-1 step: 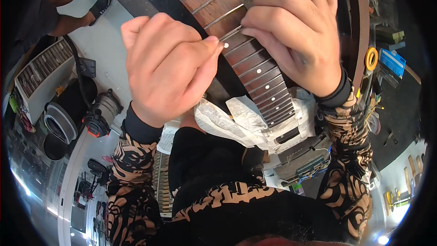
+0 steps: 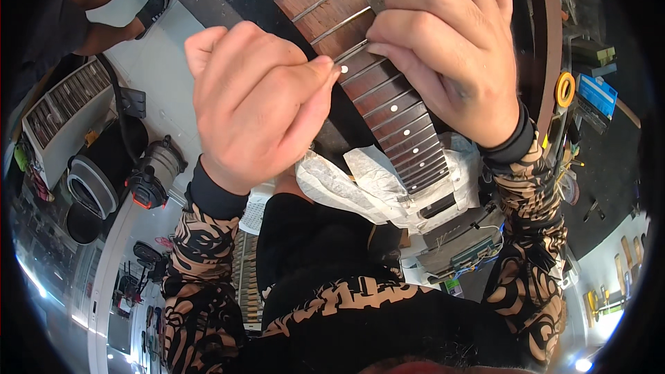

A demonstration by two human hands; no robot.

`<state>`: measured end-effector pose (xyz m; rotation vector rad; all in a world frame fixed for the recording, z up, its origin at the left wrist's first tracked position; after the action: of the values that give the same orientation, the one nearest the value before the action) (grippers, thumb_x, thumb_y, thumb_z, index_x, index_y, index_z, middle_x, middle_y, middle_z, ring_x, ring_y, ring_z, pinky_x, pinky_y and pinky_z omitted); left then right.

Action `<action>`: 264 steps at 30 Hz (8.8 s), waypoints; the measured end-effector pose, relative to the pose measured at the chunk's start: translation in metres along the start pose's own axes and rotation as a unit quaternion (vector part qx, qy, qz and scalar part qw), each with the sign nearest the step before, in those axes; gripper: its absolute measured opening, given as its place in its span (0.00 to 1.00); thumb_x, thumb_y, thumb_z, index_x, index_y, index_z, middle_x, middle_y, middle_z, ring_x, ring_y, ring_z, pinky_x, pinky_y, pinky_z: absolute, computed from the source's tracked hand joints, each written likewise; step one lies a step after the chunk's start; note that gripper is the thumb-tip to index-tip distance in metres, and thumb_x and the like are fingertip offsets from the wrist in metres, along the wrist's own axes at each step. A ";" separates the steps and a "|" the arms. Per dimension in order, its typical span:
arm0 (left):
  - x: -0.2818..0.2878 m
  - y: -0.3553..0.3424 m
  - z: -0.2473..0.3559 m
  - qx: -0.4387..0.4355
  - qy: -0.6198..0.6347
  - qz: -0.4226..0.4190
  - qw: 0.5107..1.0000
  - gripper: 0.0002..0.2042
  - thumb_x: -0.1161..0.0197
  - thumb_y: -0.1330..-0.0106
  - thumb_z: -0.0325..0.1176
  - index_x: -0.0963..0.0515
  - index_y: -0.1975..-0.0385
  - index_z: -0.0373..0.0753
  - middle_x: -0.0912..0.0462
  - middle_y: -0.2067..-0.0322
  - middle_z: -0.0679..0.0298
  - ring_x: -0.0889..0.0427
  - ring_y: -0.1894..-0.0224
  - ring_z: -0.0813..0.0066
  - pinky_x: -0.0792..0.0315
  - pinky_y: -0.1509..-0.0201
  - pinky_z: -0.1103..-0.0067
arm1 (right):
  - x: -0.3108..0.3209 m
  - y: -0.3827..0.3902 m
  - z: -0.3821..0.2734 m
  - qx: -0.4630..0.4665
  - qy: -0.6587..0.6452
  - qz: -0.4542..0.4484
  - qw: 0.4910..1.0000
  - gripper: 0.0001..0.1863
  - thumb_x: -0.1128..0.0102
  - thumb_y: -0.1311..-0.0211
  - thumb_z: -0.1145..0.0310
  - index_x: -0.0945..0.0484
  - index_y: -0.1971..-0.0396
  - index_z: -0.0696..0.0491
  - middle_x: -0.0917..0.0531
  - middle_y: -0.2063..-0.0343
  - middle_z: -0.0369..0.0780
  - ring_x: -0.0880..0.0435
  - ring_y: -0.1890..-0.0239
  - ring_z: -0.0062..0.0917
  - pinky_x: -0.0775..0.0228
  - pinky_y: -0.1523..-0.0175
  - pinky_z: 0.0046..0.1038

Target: The person holds a metal ruler against the frets of a guitar neck and scrapes along the wood between the frets with a thin metal blade.

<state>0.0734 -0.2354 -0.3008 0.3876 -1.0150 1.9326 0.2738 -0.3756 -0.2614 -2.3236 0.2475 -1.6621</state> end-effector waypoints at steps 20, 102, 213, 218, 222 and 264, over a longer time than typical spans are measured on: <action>-0.003 0.006 0.001 0.002 0.049 -0.014 0.999 0.18 0.15 0.46 0.15 0.13 0.58 0.37 0.14 0.68 0.66 0.19 0.70 0.65 0.32 0.53 0.65 | -0.001 0.008 -0.008 -0.011 -0.009 -0.007 1.000 0.18 0.16 0.51 0.69 0.09 0.57 0.48 0.11 0.55 0.34 0.11 0.50 0.37 0.30 0.40 0.41; -0.020 -0.001 0.020 0.063 0.095 0.002 0.994 0.11 0.15 0.44 0.23 0.11 0.65 0.42 0.16 0.69 0.70 0.19 0.67 0.68 0.36 0.50 0.67 | 0.023 0.034 0.001 -0.091 -0.089 -0.023 0.992 0.24 0.14 0.43 0.76 0.11 0.45 0.52 0.09 0.47 0.41 0.11 0.43 0.37 0.27 0.35 0.38; -0.012 0.011 0.012 0.003 0.008 0.009 1.000 0.12 0.16 0.44 0.22 0.12 0.64 0.41 0.17 0.69 0.71 0.21 0.68 0.66 0.38 0.51 0.66 | 0.015 0.017 -0.012 -0.001 0.020 -0.029 0.999 0.16 0.17 0.48 0.66 0.09 0.58 0.43 0.11 0.54 0.30 0.13 0.49 0.32 0.37 0.35 0.42; -0.009 0.010 0.011 -0.001 0.043 -0.021 0.999 0.13 0.15 0.46 0.23 0.12 0.64 0.41 0.17 0.69 0.71 0.20 0.68 0.67 0.36 0.51 0.65 | 0.014 0.014 -0.015 -0.007 0.008 -0.044 0.999 0.15 0.16 0.47 0.67 0.09 0.58 0.42 0.11 0.54 0.30 0.14 0.49 0.31 0.36 0.35 0.40; -0.012 0.013 0.013 0.000 0.033 -0.007 0.999 0.12 0.16 0.45 0.23 0.13 0.65 0.41 0.17 0.69 0.71 0.21 0.69 0.66 0.36 0.52 0.65 | 0.013 0.016 -0.015 -0.006 0.008 -0.039 0.999 0.16 0.16 0.48 0.67 0.09 0.58 0.43 0.11 0.55 0.30 0.13 0.49 0.32 0.36 0.35 0.41; -0.006 0.017 0.012 0.008 0.029 0.026 0.999 0.16 0.15 0.46 0.16 0.14 0.63 0.39 0.15 0.71 0.68 0.20 0.71 0.65 0.34 0.54 0.66 | 0.009 0.007 -0.023 0.006 0.024 -0.049 0.998 0.14 0.17 0.47 0.66 0.10 0.59 0.44 0.11 0.55 0.29 0.12 0.49 0.32 0.34 0.39 0.41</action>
<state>0.0611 -0.2523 -0.3055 0.3155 -0.9807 1.9892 0.2554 -0.3875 -0.2485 -2.3222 0.1350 -1.7622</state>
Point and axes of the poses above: each hand's wrist, its own y-axis away from the middle knuckle, its own x-axis out of the back of the hand, z = x × y, the point moved 2 cm from there along -y, towards the middle knuckle
